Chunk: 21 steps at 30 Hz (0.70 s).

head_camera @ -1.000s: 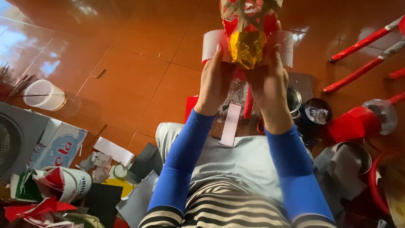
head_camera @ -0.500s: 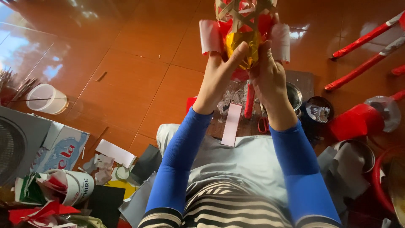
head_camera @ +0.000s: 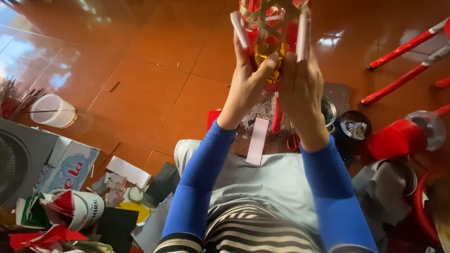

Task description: Assembling a traditional paper craft by gluing red paper strips onto a bamboo frame.

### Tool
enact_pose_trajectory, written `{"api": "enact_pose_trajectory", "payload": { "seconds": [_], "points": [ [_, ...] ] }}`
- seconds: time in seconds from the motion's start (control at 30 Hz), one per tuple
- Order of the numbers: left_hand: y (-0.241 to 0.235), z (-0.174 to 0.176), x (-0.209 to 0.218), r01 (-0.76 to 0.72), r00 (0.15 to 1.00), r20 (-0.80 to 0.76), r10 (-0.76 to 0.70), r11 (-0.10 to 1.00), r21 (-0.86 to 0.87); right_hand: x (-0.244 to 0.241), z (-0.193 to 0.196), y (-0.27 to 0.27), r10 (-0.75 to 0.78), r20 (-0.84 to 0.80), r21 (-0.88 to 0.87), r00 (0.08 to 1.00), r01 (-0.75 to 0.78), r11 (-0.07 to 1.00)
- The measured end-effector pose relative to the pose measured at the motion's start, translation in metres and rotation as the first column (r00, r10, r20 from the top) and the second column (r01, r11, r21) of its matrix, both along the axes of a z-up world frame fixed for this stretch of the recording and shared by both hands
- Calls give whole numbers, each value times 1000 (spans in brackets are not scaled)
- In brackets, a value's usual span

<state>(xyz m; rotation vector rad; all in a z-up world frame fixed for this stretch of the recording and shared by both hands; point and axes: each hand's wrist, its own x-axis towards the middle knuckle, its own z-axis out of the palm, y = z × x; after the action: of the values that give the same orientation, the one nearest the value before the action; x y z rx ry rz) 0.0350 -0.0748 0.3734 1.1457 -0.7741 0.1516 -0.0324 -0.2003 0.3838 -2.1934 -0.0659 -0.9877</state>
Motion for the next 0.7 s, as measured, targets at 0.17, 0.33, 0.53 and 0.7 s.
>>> {"api": "enact_pose_trajectory", "payload": {
  "seconds": [0.17,0.33,0.53,0.7],
  "points": [
    [0,2,-1,63,993,-103,-58,997,48,-6,10,-3,-50,239,-320,970,127,939],
    [4,9,-4,87,996,-30,-86,995,41,-13,30,-13,310,220,-187,925,-272,944],
    [6,22,-12,84,992,98,-86,996,22,-20,45,1,178,277,-92,944,-158,983],
    [6,2,2,223,973,-64,-223,975,3,-10,51,-1,243,257,-92,935,-227,970]
  ]
}}
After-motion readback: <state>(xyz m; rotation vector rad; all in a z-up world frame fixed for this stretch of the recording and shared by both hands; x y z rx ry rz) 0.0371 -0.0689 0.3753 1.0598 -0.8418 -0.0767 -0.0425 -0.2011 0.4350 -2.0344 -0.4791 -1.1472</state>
